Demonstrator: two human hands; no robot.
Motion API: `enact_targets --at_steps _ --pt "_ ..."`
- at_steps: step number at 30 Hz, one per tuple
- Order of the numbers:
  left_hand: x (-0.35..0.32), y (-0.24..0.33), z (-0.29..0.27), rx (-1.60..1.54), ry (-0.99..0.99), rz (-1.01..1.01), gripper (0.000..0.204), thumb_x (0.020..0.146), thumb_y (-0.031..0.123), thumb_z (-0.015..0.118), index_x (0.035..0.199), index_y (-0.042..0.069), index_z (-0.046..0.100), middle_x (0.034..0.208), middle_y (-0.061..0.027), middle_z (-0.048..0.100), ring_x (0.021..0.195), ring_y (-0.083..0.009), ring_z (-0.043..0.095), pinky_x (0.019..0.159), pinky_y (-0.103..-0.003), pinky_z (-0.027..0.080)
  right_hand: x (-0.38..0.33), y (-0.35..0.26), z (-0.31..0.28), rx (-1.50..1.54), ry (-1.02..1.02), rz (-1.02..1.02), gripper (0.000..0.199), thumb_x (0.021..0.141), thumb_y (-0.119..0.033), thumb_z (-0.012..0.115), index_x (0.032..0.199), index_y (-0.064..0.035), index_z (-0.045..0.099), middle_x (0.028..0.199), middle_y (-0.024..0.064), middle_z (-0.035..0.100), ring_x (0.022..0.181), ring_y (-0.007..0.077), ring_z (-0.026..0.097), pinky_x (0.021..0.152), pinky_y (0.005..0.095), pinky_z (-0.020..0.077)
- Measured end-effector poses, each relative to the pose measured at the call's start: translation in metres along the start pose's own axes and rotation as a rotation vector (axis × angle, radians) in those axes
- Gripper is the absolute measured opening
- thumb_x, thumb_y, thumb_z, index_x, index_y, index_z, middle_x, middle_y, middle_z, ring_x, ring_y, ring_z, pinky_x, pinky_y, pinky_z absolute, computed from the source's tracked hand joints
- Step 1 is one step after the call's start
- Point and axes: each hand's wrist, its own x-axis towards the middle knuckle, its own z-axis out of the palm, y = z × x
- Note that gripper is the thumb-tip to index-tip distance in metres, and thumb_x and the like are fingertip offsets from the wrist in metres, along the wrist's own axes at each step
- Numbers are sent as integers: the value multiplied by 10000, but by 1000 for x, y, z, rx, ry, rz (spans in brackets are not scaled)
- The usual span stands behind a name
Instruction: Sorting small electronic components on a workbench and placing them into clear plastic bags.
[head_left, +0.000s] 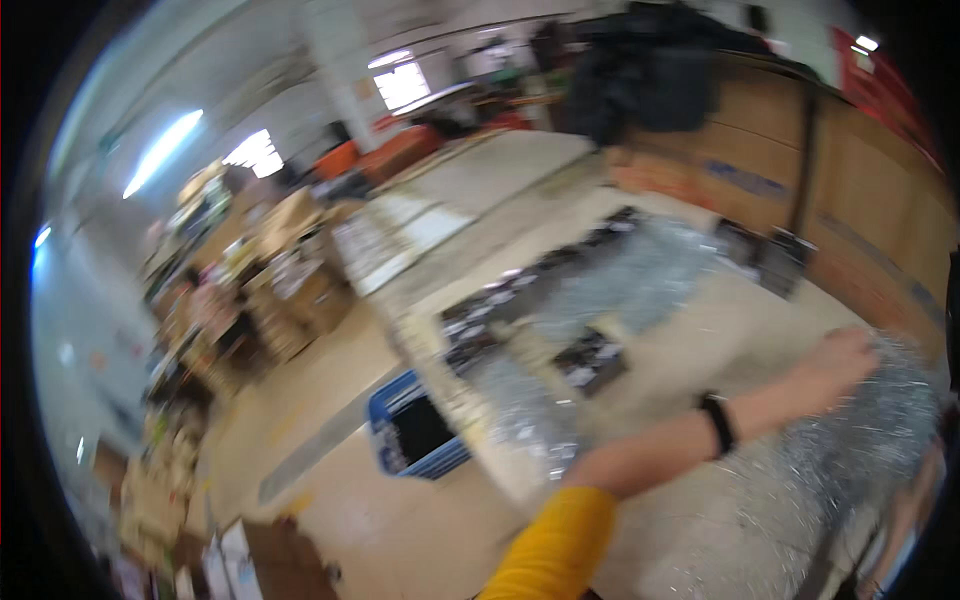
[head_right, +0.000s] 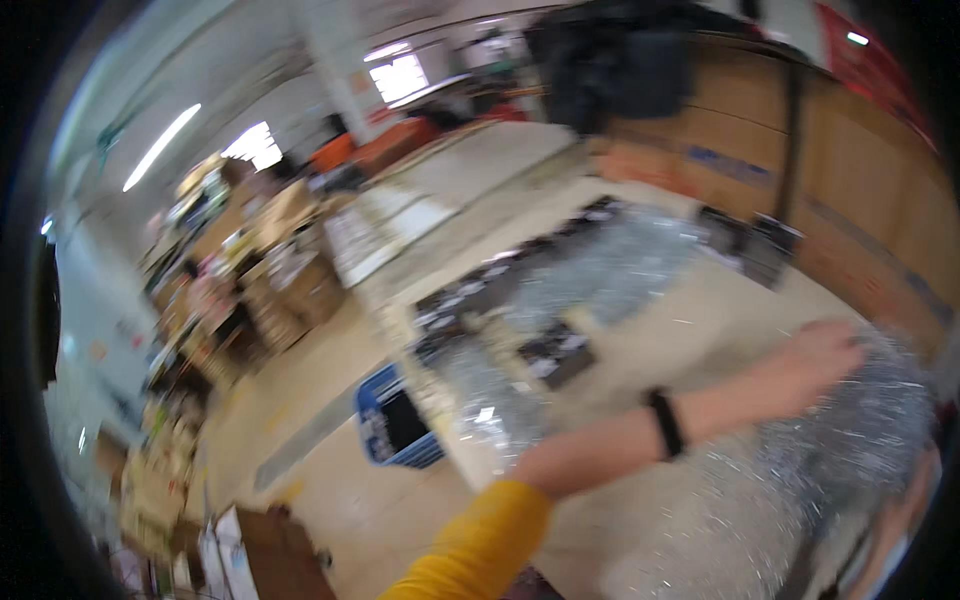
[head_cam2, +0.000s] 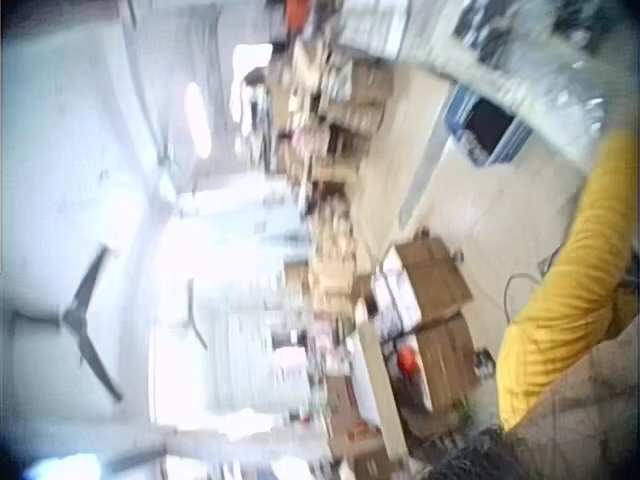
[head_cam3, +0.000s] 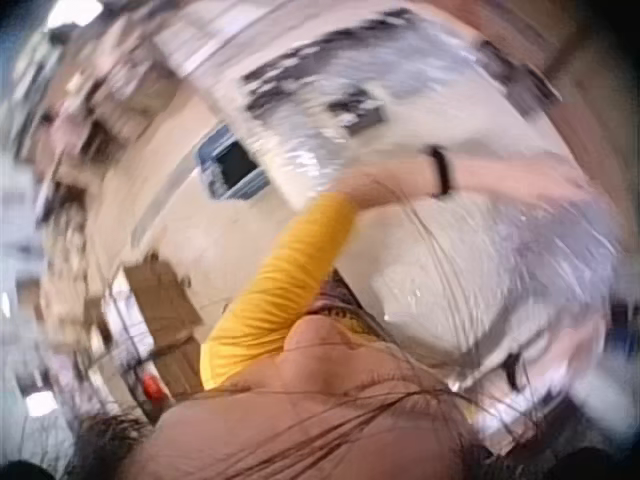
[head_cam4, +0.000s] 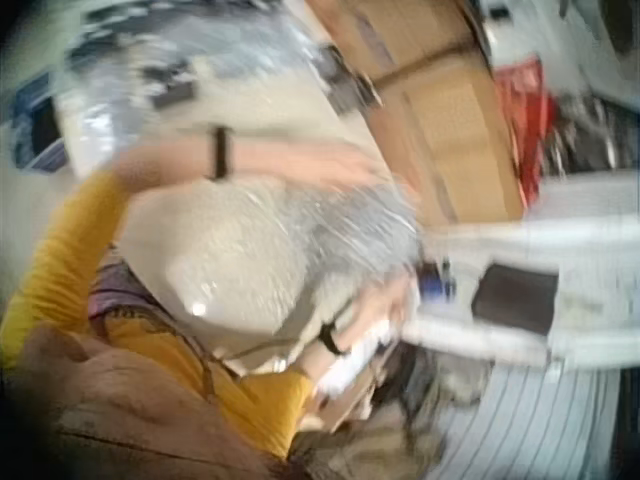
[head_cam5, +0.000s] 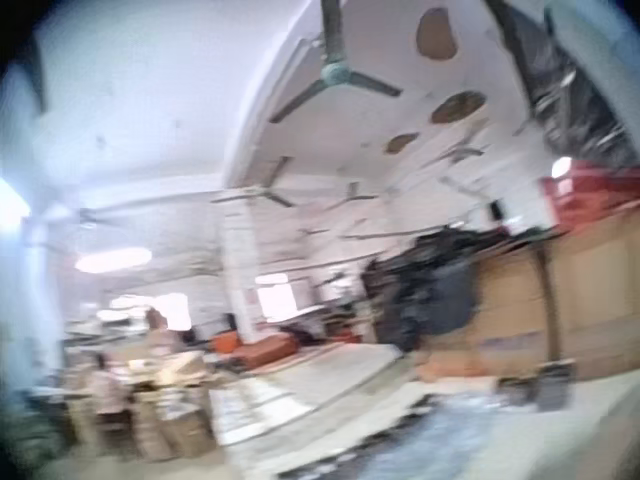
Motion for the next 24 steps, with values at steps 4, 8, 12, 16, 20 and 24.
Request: enact_targets --at_steps 4,8,12,16,20,24 --pt "-56 -21 -20 187 -434 -79 412 594 32 714 973 59 556 995 -147 508 1008 -351 497 864 -447 427 8 -78 34 -38 -308 -106 338 542 84 574 858 -37 568 973 133 541 921 366 534 759 417 448" --pt "6 -36 -38 208 -321 -51 374 583 14 697 932 62 573 981 -139 524 982 -353 514 827 -432 441 58 -68 26 -81 -77 -149 334 550 97 540 855 -37 520 905 127 522 908 367 524 736 427 440" --pt "65 -59 -20 308 -213 -68 470 584 81 763 1015 76 575 1044 -167 514 1009 -370 508 865 -432 437 113 -33 23 -225 107 -30 322 604 70 594 897 -46 533 971 110 543 1013 323 523 784 397 459" --pt "51 -66 6 367 -109 -383 608 650 177 797 1198 108 545 1237 -206 464 1162 -374 460 963 -438 410 112 -10 66 -411 -35 257 386 675 -74 711 1035 -81 574 1107 127 544 1139 317 485 879 465 436" --pt "-37 -84 41 119 -656 -500 729 701 311 771 1337 128 465 1473 -234 264 1344 -400 286 1062 -503 318 65 -53 81 -383 -1039 265 657 652 -357 795 1242 -197 557 1312 96 477 1266 308 405 1006 554 316" --pt "-97 -53 67 -80 -813 -551 703 765 454 687 1361 165 450 1495 -197 250 1378 -387 229 1100 -519 243 -24 -19 128 -54 -1004 102 686 651 -405 783 1276 -253 542 1349 109 461 1300 332 367 1064 599 217"
